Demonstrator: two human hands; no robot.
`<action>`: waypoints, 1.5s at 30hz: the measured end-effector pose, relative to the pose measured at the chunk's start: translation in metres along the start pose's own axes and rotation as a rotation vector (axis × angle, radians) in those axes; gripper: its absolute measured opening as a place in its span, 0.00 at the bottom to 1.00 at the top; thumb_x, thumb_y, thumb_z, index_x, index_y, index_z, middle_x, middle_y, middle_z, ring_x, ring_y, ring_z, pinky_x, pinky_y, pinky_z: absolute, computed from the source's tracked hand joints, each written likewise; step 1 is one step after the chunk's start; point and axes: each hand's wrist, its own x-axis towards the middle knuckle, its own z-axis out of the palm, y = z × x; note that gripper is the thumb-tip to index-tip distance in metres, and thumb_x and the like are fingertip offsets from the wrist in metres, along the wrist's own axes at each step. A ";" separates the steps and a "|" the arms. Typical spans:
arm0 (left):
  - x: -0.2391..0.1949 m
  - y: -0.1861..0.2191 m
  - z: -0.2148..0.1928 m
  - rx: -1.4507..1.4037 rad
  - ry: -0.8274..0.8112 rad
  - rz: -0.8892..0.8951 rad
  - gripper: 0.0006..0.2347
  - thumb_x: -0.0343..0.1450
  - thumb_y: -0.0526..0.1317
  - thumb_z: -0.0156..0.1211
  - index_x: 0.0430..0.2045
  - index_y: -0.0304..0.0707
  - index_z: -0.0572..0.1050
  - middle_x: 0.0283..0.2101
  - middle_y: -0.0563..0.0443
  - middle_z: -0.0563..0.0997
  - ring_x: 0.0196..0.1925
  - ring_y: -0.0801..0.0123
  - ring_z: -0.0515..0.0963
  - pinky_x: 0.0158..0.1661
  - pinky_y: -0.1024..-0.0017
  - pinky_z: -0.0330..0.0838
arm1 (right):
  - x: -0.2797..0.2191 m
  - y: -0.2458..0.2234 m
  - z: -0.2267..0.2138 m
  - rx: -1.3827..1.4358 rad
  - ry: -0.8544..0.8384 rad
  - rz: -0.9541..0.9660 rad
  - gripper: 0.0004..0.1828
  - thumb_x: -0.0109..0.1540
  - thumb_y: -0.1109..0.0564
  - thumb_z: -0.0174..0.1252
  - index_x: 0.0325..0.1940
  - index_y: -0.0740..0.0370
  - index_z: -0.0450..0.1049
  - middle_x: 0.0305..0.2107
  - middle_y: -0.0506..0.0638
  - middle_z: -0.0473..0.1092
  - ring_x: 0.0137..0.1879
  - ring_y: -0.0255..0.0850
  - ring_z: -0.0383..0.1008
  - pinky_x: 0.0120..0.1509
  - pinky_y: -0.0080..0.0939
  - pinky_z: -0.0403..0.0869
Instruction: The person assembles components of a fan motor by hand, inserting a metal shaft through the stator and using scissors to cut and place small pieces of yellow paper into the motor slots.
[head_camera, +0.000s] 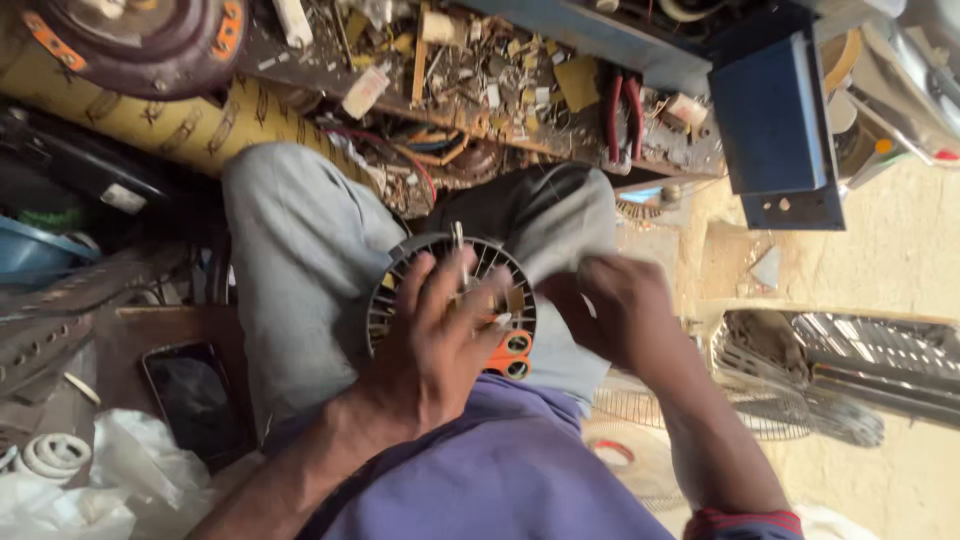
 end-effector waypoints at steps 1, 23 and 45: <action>0.002 0.000 -0.007 0.180 -0.008 0.121 0.08 0.65 0.33 0.59 0.34 0.33 0.81 0.49 0.38 0.79 0.51 0.47 0.81 0.53 0.49 0.73 | 0.016 0.013 0.011 0.003 0.078 -0.019 0.05 0.55 0.57 0.70 0.33 0.58 0.81 0.24 0.53 0.74 0.31 0.50 0.74 0.35 0.46 0.72; -0.014 0.002 0.000 0.383 -0.073 0.192 0.08 0.74 0.37 0.64 0.38 0.29 0.84 0.69 0.46 0.69 0.72 0.48 0.64 0.69 0.44 0.58 | 0.050 0.048 0.012 0.753 -0.079 0.405 0.08 0.58 0.59 0.71 0.39 0.64 0.82 0.31 0.49 0.80 0.37 0.32 0.79 0.41 0.35 0.77; 0.014 0.004 -0.017 0.136 -0.074 0.116 0.04 0.67 0.36 0.63 0.25 0.35 0.79 0.50 0.44 0.83 0.58 0.50 0.74 0.56 0.53 0.69 | 0.051 0.029 0.025 0.311 -0.054 0.034 0.06 0.58 0.55 0.66 0.36 0.59 0.81 0.29 0.54 0.77 0.35 0.51 0.78 0.37 0.47 0.76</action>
